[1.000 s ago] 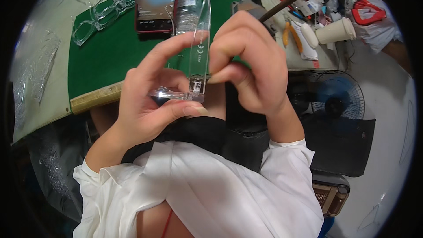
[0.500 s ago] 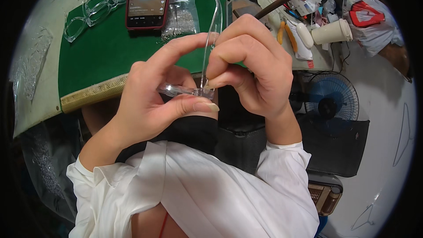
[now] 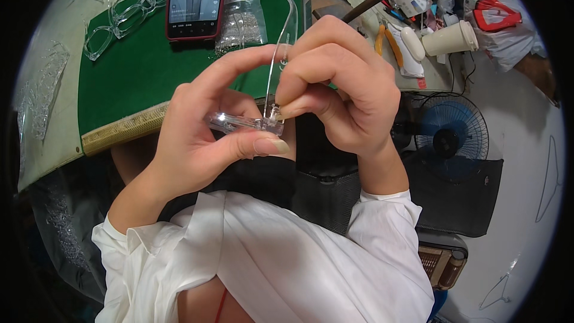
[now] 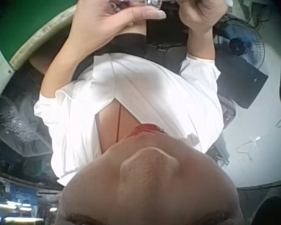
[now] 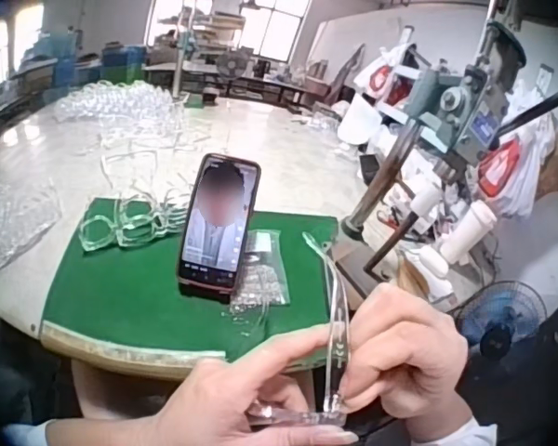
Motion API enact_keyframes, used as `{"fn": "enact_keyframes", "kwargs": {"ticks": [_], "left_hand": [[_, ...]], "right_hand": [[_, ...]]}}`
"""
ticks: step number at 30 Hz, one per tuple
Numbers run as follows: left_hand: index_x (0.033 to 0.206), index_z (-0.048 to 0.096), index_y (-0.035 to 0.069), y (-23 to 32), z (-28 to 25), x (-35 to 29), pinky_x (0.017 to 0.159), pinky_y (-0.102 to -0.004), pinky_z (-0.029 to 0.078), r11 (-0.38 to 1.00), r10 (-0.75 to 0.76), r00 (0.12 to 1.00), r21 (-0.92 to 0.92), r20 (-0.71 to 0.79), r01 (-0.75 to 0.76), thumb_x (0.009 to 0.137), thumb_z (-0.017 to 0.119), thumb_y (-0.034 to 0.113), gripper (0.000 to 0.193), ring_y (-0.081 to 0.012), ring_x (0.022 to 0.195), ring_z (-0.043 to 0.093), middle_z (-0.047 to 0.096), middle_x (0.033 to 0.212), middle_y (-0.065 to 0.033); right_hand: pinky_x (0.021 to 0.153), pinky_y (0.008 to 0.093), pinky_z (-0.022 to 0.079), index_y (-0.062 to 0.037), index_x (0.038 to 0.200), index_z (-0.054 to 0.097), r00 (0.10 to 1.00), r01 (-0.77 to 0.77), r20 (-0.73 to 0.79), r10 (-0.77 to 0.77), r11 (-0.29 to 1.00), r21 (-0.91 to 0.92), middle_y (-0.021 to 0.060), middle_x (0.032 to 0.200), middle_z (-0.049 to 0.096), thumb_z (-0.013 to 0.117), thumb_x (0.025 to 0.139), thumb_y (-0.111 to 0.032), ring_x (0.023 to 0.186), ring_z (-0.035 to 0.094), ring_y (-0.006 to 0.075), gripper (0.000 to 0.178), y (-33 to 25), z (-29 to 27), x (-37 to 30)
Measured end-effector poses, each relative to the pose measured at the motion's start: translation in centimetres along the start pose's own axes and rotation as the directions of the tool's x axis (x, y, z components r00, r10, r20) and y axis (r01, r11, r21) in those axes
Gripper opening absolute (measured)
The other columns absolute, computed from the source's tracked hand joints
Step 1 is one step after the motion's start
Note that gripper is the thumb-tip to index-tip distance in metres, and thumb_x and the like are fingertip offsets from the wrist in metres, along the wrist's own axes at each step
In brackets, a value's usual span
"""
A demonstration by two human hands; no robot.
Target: The person repeatedly picks up clear eyeglass frames from a green work surface, inserts small metal components into the hinge area, and uses pliers to secure them. The person handles multiple frames one at a time, placing each completed frame back on the table.
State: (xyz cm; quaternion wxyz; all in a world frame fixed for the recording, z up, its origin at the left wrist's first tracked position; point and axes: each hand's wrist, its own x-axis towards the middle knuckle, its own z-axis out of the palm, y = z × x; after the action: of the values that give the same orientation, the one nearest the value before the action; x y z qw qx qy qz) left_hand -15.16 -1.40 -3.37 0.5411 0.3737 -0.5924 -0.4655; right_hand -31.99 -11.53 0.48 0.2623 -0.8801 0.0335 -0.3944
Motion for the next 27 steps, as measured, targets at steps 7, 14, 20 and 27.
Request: {"fn": "enact_keyframes", "kwargs": {"ticks": [7,14,20,27], "left_hand": [[0.132,0.043,-0.003,0.1,-0.25,0.0,0.063,-0.0214,0.049,0.994,-0.006,1.0,0.105,0.008,0.005,0.074,0.079,0.013,0.07,-0.0087,0.067,0.064,0.064,0.113,-0.0095],[0.132,0.043,-0.004,0.05,-0.18,-0.04,0.061,-0.021,0.049,0.997,0.024,1.0,0.079,-0.01,-0.023,0.074,0.079,0.009,0.069,-0.0089,0.068,0.063,0.06,0.122,-0.01],[0.133,0.041,-0.004,-0.23,0.11,0.07,0.058,-0.0192,0.047,0.998,0.001,1.0,-0.058,0.007,0.0,0.076,0.077,0.008,0.069,-0.0074,0.066,0.062,0.067,0.09,-0.0081],[0.134,0.04,-0.005,0.2,0.09,0.19,0.056,-0.0187,0.046,0.988,-0.058,0.998,-0.141,0.02,0.06,0.075,0.075,0.005,0.069,-0.0071,0.068,0.062,0.064,0.104,-0.0107]], "right_hand": [[0.056,0.023,0.041,-0.0005,0.078,0.066,0.998,-0.062,0.012,0.061,0.997,0.044,0.007,0.076,0.058,0.074,0.071,-0.01,0.067,0.054,0.0136,0.015,0.18,-0.43,-0.27],[0.055,0.0212,0.039,0.0003,0.077,0.064,0.992,-0.108,-0.057,0.112,0.992,0.069,0.0071,0.076,0.057,0.075,0.072,-0.011,0.067,0.052,0.0127,0.016,-0.25,0.31,-0.42],[0.058,0.0227,0.04,0.0008,0.076,0.062,0.997,-0.04,-0.066,0.047,0.995,0.093,0.0063,0.075,0.056,0.074,0.074,-0.013,0.069,0.051,0.0141,0.018,0.15,0.48,-0.44],[0.061,0.0223,0.038,0.0001,0.077,0.061,0.995,-0.048,-0.072,0.063,0.98,0.193,0.0055,0.078,0.054,0.077,0.071,-0.013,0.07,0.049,0.0138,0.021,0.53,0.42,-0.58]]}}
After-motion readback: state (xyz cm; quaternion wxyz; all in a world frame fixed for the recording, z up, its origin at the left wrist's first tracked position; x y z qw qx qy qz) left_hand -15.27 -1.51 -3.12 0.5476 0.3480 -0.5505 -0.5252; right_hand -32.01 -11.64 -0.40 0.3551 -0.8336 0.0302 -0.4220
